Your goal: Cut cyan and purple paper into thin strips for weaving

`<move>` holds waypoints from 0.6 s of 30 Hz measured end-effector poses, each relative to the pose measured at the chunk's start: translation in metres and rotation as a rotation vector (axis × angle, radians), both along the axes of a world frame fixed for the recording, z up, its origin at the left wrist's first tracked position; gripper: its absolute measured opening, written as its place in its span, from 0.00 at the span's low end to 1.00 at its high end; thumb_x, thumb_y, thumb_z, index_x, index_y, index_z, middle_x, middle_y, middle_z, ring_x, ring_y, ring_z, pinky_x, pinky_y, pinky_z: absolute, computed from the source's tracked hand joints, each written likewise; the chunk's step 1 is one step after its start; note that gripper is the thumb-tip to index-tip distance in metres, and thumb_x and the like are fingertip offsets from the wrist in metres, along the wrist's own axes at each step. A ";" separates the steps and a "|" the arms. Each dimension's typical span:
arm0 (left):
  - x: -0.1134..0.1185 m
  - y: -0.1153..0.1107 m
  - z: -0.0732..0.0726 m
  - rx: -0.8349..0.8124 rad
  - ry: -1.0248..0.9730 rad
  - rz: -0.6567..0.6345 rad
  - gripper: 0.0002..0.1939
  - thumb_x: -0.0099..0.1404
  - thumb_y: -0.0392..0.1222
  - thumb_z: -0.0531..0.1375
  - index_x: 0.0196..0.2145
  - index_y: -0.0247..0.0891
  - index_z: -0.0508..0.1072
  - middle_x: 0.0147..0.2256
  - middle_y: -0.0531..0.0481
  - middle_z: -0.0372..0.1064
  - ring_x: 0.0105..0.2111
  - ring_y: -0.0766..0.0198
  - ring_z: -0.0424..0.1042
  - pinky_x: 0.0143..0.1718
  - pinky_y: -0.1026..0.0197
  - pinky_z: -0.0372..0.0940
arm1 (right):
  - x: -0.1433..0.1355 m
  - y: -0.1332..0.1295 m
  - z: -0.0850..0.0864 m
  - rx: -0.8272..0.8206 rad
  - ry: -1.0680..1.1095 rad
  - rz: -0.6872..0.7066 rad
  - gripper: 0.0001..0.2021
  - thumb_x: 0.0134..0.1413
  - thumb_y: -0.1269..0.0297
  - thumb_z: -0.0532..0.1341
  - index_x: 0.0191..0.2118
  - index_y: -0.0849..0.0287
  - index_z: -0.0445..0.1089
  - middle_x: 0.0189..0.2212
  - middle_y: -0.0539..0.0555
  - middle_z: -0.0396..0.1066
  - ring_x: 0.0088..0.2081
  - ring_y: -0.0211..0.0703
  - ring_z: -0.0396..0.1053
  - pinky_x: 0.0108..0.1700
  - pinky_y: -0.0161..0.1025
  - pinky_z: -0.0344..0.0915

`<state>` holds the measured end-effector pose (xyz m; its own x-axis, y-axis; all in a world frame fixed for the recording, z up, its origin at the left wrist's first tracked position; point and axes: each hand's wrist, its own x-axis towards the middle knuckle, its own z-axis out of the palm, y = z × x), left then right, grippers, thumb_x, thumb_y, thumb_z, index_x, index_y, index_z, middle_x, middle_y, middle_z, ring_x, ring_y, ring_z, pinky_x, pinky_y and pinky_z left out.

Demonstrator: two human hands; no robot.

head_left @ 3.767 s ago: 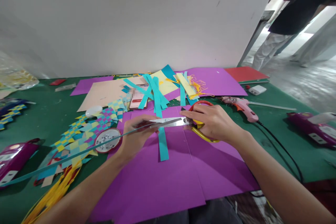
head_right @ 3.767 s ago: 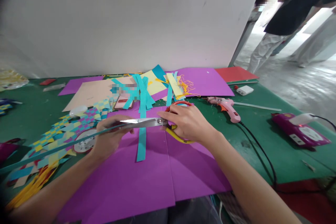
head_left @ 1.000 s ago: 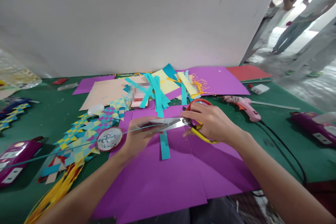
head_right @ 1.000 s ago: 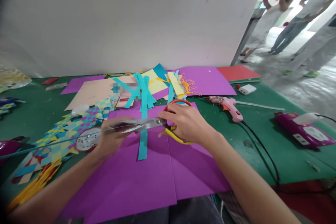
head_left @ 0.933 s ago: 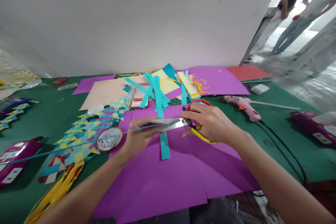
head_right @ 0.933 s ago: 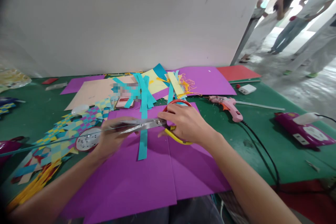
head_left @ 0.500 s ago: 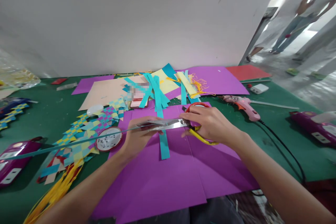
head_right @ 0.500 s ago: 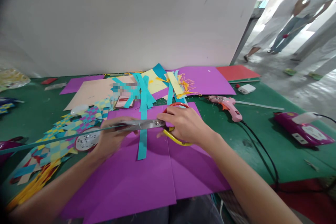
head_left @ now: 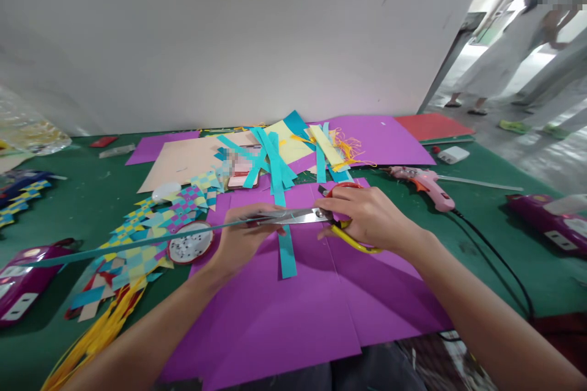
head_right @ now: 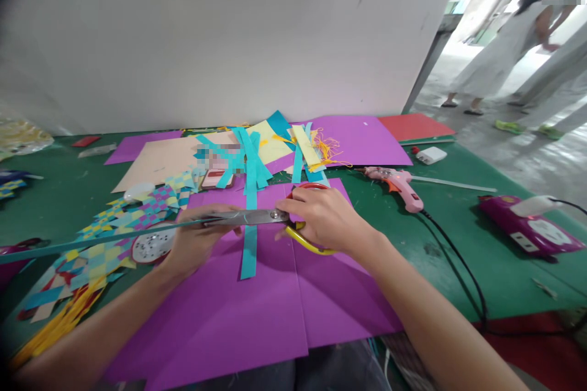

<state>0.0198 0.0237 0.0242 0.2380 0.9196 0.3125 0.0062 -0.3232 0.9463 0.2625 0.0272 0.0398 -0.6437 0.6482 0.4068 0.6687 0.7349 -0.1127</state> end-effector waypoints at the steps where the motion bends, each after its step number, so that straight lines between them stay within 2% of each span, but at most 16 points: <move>1: 0.000 0.000 0.000 -0.002 -0.002 -0.001 0.02 0.53 0.34 0.67 0.28 0.36 0.78 0.24 0.50 0.76 0.21 0.65 0.73 0.24 0.65 0.70 | 0.000 0.000 0.000 0.001 0.002 0.000 0.14 0.55 0.56 0.61 0.42 0.59 0.73 0.28 0.53 0.70 0.31 0.39 0.66 0.30 0.35 0.55; 7: 0.002 -0.001 0.001 -0.014 0.009 0.020 0.01 0.53 0.34 0.67 0.27 0.36 0.79 0.22 0.50 0.75 0.20 0.64 0.73 0.23 0.64 0.70 | 0.002 0.000 -0.002 0.018 0.003 0.004 0.12 0.56 0.58 0.60 0.42 0.59 0.73 0.29 0.53 0.71 0.31 0.39 0.67 0.30 0.35 0.55; 13: 0.002 -0.002 -0.002 -0.038 0.034 0.023 0.02 0.53 0.37 0.67 0.27 0.37 0.79 0.23 0.51 0.76 0.21 0.64 0.73 0.25 0.64 0.71 | 0.002 0.000 -0.005 0.038 -0.002 0.013 0.13 0.57 0.56 0.59 0.41 0.59 0.74 0.27 0.53 0.71 0.29 0.38 0.67 0.29 0.35 0.55; 16: 0.001 -0.002 -0.004 -0.084 0.027 0.013 0.02 0.54 0.37 0.67 0.27 0.37 0.78 0.26 0.49 0.77 0.24 0.62 0.75 0.27 0.63 0.72 | 0.000 0.000 -0.004 -0.012 0.054 -0.004 0.16 0.55 0.53 0.61 0.42 0.59 0.73 0.28 0.53 0.71 0.30 0.39 0.67 0.30 0.34 0.56; 18: 0.003 -0.002 -0.003 -0.111 0.017 0.010 0.03 0.54 0.37 0.67 0.27 0.36 0.78 0.29 0.47 0.78 0.28 0.59 0.77 0.30 0.62 0.73 | -0.003 0.000 -0.001 -0.099 0.168 -0.021 0.20 0.52 0.50 0.62 0.44 0.59 0.72 0.31 0.53 0.71 0.31 0.39 0.67 0.31 0.34 0.57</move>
